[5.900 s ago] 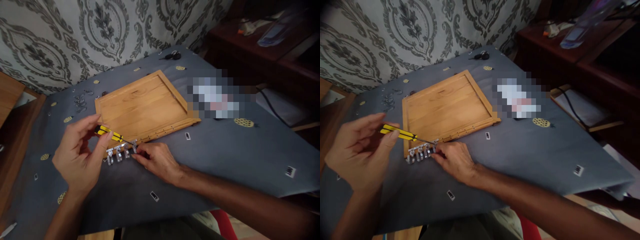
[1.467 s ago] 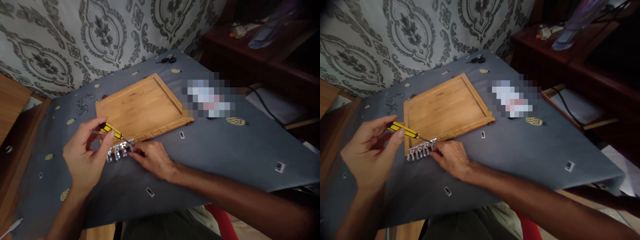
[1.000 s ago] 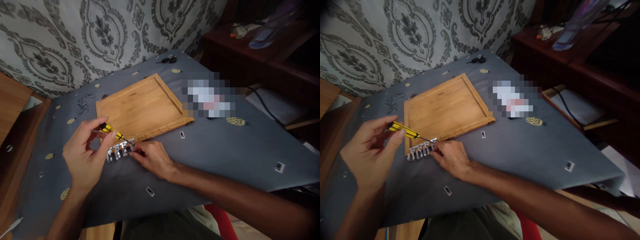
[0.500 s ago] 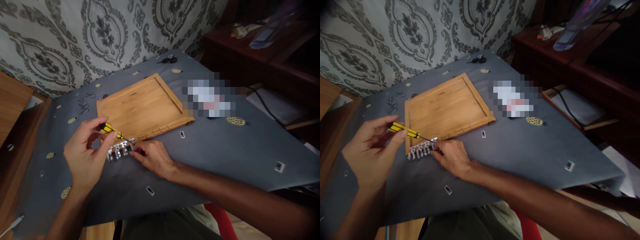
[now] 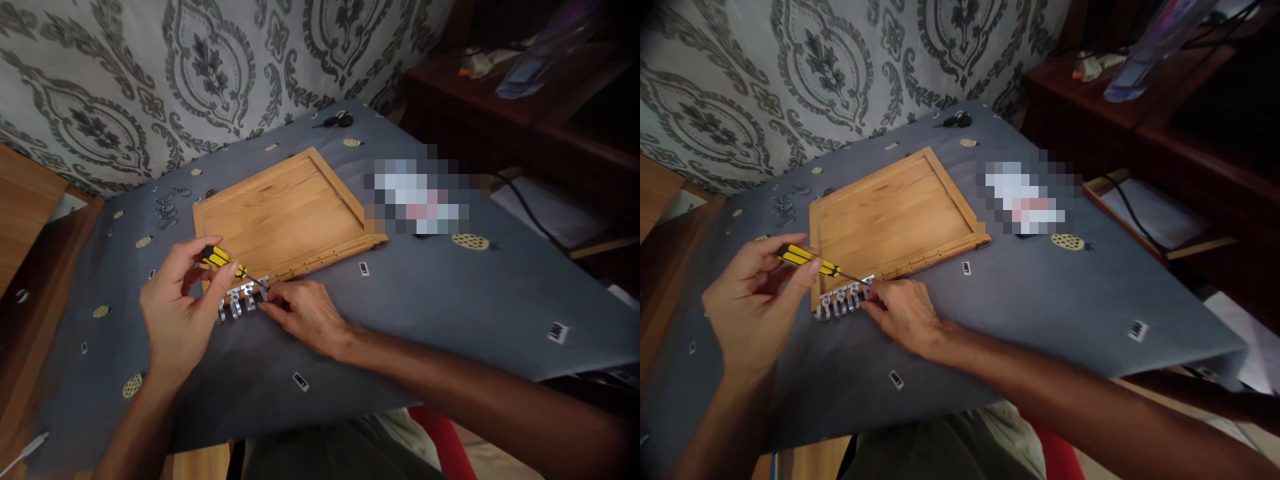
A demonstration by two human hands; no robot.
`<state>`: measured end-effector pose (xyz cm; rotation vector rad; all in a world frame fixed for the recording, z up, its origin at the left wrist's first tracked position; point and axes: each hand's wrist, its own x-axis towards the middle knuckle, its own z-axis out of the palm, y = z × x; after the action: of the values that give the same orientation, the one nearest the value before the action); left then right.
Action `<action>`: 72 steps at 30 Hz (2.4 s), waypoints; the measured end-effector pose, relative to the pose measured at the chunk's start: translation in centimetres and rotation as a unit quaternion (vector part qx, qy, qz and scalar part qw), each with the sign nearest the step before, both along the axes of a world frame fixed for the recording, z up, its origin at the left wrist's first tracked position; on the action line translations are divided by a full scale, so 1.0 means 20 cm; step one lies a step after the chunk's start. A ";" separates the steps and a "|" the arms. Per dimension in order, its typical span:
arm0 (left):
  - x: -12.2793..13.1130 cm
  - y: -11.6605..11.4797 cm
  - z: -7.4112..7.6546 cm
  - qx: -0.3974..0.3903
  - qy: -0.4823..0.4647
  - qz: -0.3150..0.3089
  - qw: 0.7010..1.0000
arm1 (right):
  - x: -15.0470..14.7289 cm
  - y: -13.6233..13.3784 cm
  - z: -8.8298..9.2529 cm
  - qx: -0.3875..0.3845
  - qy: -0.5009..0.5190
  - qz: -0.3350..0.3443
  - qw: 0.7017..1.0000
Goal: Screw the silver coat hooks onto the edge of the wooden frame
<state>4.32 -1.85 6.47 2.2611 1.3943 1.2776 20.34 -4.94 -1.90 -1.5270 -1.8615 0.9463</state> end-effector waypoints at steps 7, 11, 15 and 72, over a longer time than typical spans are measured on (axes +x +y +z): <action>-0.01 -0.01 0.00 -0.009 0.016 -0.008 1.000 | 0.00 0.00 0.00 -0.007 -0.005 -0.001 1.000; 0.00 -0.01 0.00 -0.020 0.009 -0.003 1.000 | 0.00 0.00 0.01 -0.011 0.000 -0.004 1.000; 0.01 -0.01 -0.01 -0.036 -0.005 0.009 0.999 | 0.00 0.00 0.02 -0.012 -0.005 -0.003 1.000; 0.02 -0.04 0.02 0.058 0.070 0.023 0.996 | -0.01 0.00 0.00 0.011 -0.002 -0.015 1.000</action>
<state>4.65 -2.61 6.84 2.4524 1.4618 1.2659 20.23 -5.04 -1.88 -1.5395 -1.8416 0.9067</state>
